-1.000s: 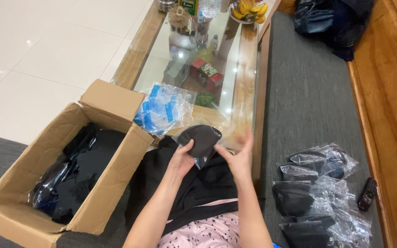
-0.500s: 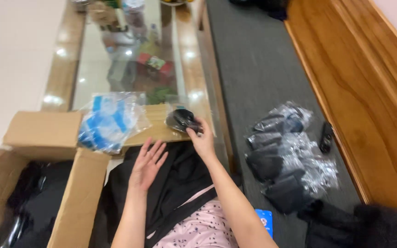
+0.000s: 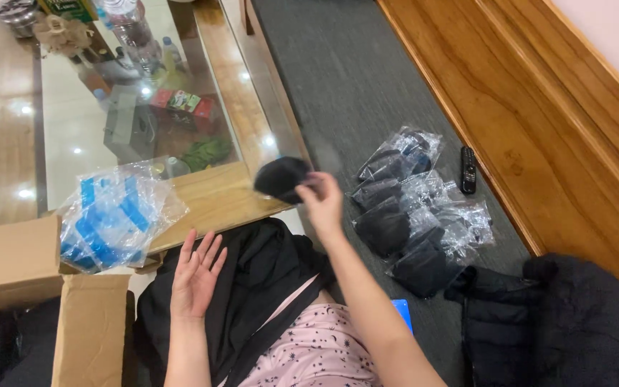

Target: Packing black face masks from a cardboard box into a black fabric bag

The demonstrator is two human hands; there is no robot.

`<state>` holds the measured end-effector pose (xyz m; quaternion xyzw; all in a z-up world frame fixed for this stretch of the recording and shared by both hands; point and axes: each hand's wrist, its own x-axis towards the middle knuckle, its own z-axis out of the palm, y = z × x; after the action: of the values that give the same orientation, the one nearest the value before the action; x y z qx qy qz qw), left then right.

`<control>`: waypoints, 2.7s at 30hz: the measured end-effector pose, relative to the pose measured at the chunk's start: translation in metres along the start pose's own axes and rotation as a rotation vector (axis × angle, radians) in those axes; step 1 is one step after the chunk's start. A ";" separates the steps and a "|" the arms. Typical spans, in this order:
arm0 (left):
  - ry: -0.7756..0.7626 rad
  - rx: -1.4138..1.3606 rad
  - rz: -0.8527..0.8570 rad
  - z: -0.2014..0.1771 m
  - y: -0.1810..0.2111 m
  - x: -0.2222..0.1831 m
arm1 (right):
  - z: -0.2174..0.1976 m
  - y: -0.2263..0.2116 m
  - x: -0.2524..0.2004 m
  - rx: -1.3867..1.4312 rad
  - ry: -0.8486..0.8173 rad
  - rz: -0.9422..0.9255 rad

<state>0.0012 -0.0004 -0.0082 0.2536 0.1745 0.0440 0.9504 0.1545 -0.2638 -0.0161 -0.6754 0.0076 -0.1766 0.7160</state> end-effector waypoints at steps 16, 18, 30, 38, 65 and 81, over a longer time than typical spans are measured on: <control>0.027 0.079 -0.024 0.012 0.006 -0.004 | -0.275 -0.011 0.087 -0.069 0.864 0.454; 0.065 0.112 -0.040 0.024 0.010 -0.009 | -0.281 -0.004 0.094 -0.121 0.804 0.548; 0.010 -0.030 0.012 -0.006 -0.004 0.004 | -0.309 0.056 0.070 -0.924 0.896 -0.196; -0.055 -0.054 0.050 -0.023 -0.008 0.008 | -0.111 0.047 0.025 -0.715 0.337 -0.417; 0.880 1.594 0.035 -0.156 0.281 -0.128 | 0.069 0.033 -0.144 -0.372 -0.794 0.279; 0.972 1.613 -0.473 -0.133 0.255 -0.122 | 0.068 0.031 -0.141 -0.352 -0.794 0.312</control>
<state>-0.1594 0.2617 0.0482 0.7415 0.5723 -0.1811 0.2996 0.0464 -0.1603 -0.0727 -0.7929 -0.1359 0.2097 0.5558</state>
